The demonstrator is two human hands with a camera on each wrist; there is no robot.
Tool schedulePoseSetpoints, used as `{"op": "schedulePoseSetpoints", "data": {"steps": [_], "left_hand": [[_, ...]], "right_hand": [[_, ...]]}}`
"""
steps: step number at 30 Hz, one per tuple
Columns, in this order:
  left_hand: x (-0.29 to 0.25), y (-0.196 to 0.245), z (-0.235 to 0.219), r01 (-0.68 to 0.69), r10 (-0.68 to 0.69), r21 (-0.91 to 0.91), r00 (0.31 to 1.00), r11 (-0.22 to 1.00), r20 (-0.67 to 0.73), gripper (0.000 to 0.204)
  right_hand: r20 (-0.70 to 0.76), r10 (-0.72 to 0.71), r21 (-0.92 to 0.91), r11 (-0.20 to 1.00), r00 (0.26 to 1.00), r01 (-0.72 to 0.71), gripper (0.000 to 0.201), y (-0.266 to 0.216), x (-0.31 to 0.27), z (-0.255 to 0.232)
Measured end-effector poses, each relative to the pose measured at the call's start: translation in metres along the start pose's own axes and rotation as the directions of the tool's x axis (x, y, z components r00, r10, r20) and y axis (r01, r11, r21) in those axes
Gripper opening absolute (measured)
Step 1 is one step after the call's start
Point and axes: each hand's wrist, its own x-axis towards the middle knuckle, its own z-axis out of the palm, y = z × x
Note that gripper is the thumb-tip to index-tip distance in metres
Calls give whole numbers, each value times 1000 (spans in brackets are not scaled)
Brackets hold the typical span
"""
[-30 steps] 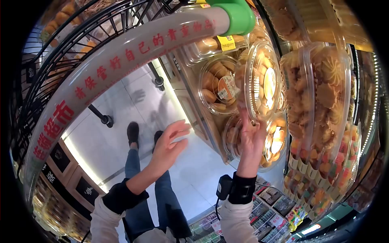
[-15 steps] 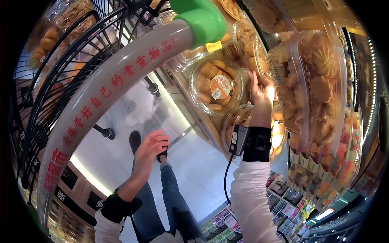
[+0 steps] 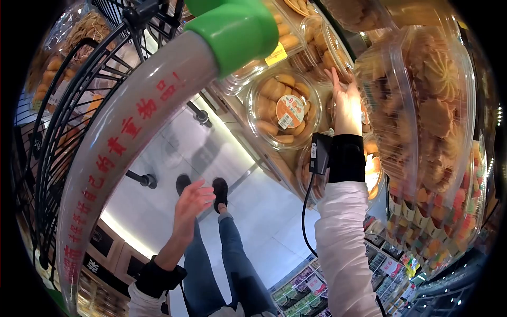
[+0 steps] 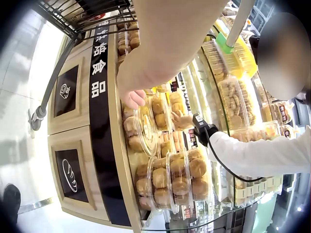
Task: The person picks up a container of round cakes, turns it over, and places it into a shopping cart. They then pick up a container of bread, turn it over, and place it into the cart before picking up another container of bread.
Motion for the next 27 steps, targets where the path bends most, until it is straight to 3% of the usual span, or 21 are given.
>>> {"op": "schedulePoseSetpoints", "data": {"steps": [11, 17, 20, 24, 27], "left_hand": [[-5, -9, 10, 80, -86, 109, 995, 991, 52, 40], [-10, -18, 9, 112, -113, 12, 991, 994, 72, 38], [-13, -21, 9, 106, -110, 50, 990, 993, 87, 37], [-15, -22, 12, 83, -89, 72, 993, 994, 83, 37], [-15, -21, 13, 67, -74, 91, 994, 994, 76, 38]], "right_hand": [[56, 22, -26, 999, 998, -20, 37, 15, 18, 12], [59, 0, -85, 996, 998, 5, 32, 15, 22, 12], [64, -14, -116, 993, 998, 22, 30, 13, 24, 13], [79, -38, -193, 980, 996, 52, 27, 9, 25, 12], [149, -71, -393, 911, 986, 125, 25, 7, 24, 12]]}}
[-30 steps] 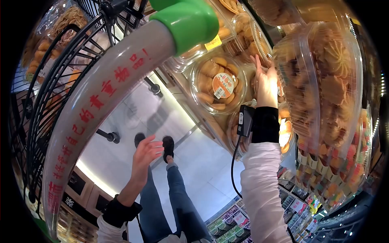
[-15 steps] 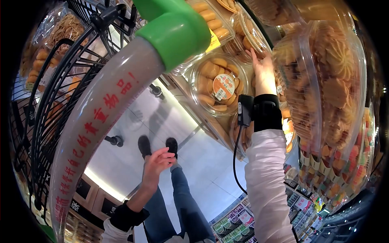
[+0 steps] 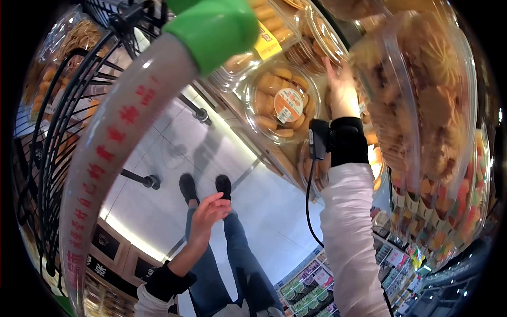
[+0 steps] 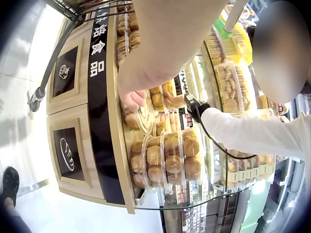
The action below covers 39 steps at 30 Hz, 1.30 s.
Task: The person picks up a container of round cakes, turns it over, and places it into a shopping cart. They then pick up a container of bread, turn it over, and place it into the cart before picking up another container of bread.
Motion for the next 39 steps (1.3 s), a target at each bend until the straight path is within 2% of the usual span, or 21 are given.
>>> {"op": "schedulePoseSetpoints", "data": {"steps": [1, 2, 3, 4, 5, 6, 7, 8, 9, 10, 11, 12, 13, 15, 17, 19, 23, 26, 31, 35, 39], "left_hand": [[1, 2, 0, 5, -5, 20, 1000, 1000, 3, 40], [-1, 3, 1, 24, -25, 43, 1000, 999, 13, 41], [-5, 8, 8, -39, 39, 73, 999, 997, 4, 40], [-7, 10, 11, -64, 64, 107, 998, 992, 5, 40], [-6, 10, 10, -107, 108, 136, 994, 985, 4, 40], [-6, 8, 7, -104, 106, 107, 994, 989, -18, 40], [-4, 6, 5, -105, 108, 78, 993, 991, -42, 40], [-6, 11, 8, -108, 115, 123, 992, 987, -52, 41], [-8, 15, 11, -128, 137, 158, 989, 979, -48, 40], [-9, 17, 13, -106, 115, 106, 990, 989, -82, 39], [-11, 19, 14, -80, 86, 59, 990, 995, -116, 38], [-11, 18, 15, -70, 77, 60, 988, 996, -137, 36], [-10, 17, 16, -61, 70, 62, 985, 996, -158, 35], [-11, 13, 18, -49, 60, 68, 984, 996, -168, 33], [-11, 8, 20, -44, 55, 82, 988, 996, -142, 33], [-13, 2, 25, -52, 65, 99, 989, 994, -135, 32], [-12, -9, 36, -30, 45, 160, 995, 987, -93, 33], [-14, -14, 49, -14, 23, 175, 999, 985, -47, 33], [-21, -20, 64, 15, -15, 138, 1000, 990, 1, 33], [-27, -22, 71, 34, -35, 164, 999, 986, 0, 32], [-32, -23, 73, 17, -22, 165, 999, 986, 29, 32]], "right_hand": [[53, -80, -229, 969, 995, 90, 24, -1, 1, 0], [111, -186, -478, 851, 976, 217, 23, -1, 4, 0], [191, -308, -712, 610, 932, 348, 23, 0, 1, 0], [313, -412, -847, 287, 856, 448, 22, 3, -4, -1], [446, -465, -861, 12, 765, 509, 21, 10, -15, -3], [558, -459, -816, -149, 692, 559, 21, 21, -35, -10], [626, -414, -769, -183, 661, 613, 20, 36, -61, -20], [653, -346, -745, -133, 674, 654, 20, 53, -92, -36], [635, -262, -753, 0, 727, 658, 19, 71, -128, -56], [555, -169, -784, 220, 814, 580, 18, 85, -167, -78], [495, -128, -737, 461, 859, 494, 11, 96, -196, -104], [307, 1, -742, 627, 952, 238, 12, 93, -233, -120], [146, 76, -740, 670, 986, 58, 14, 86, -256, -142], [-119, 37, -686, 719, 992, -110, 16, 62, -292, -195], [-289, -58, -588, 799, 956, -129, 17, 30, -319, -229], [-394, -146, -488, 870, 907, -72, 21, -8, -332, -246], [-418, -216, -358, 932, 883, 59, 29, -69, -325, -212], [-371, -237, -454, 890, 898, 47, 32, -93, -308, -212], [-295, -297, -527, 844, 908, 105, 30, -115, -285, -221], [-406, -284, -511, 859, 869, 43, 28, -123, -276, -219], [-353, -332, -520, 847, 875, 111, 25, -127, -278, -218]]}}
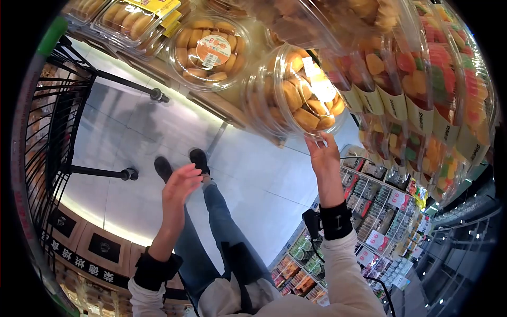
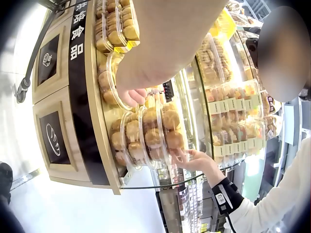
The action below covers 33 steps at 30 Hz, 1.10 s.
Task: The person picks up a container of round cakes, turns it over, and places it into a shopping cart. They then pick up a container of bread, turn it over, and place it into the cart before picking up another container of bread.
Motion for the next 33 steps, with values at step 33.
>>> {"op": "schedulePoseSetpoints", "data": {"steps": [33], "left_hand": [[-12, 49, -86, 144, -265, 309, 877, 940, 401, 76]], "right_hand": [[466, 442, -598, 796, 767, -95, 17, 56, -98, -7]]}}
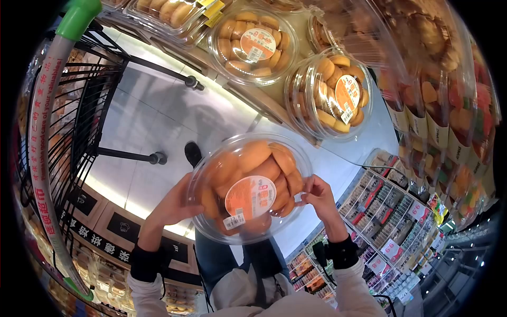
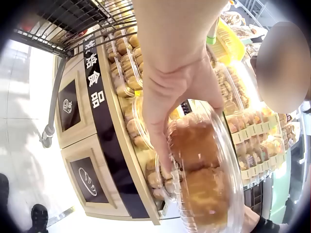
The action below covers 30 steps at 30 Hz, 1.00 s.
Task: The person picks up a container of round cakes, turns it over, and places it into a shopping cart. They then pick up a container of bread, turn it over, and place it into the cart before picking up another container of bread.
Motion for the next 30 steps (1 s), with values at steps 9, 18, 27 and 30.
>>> {"op": "schedulePoseSetpoints", "data": {"steps": [9, 18, 27, 30], "left_hand": [[-16, -40, -1, -85, 90, -115, 995, 990, 35, 85], [-48, -66, -9, -108, 69, -268, 986, 957, -152, 81], [-60, -99, -15, -193, 117, -209, 937, 959, -328, 82], [-61, -129, -22, -243, 134, -247, 911, 938, -389, 86]], "right_hand": [[14, 125, 123, 984, 992, -126, 14, -16, 25, -14], [-342, 55, 613, 770, 938, 178, 29, -24, 70, -51], [-526, 31, 606, 715, 850, 349, 24, -18, 104, -77], [-511, 24, 602, 723, 859, 339, 29, -17, 101, -77]]}}
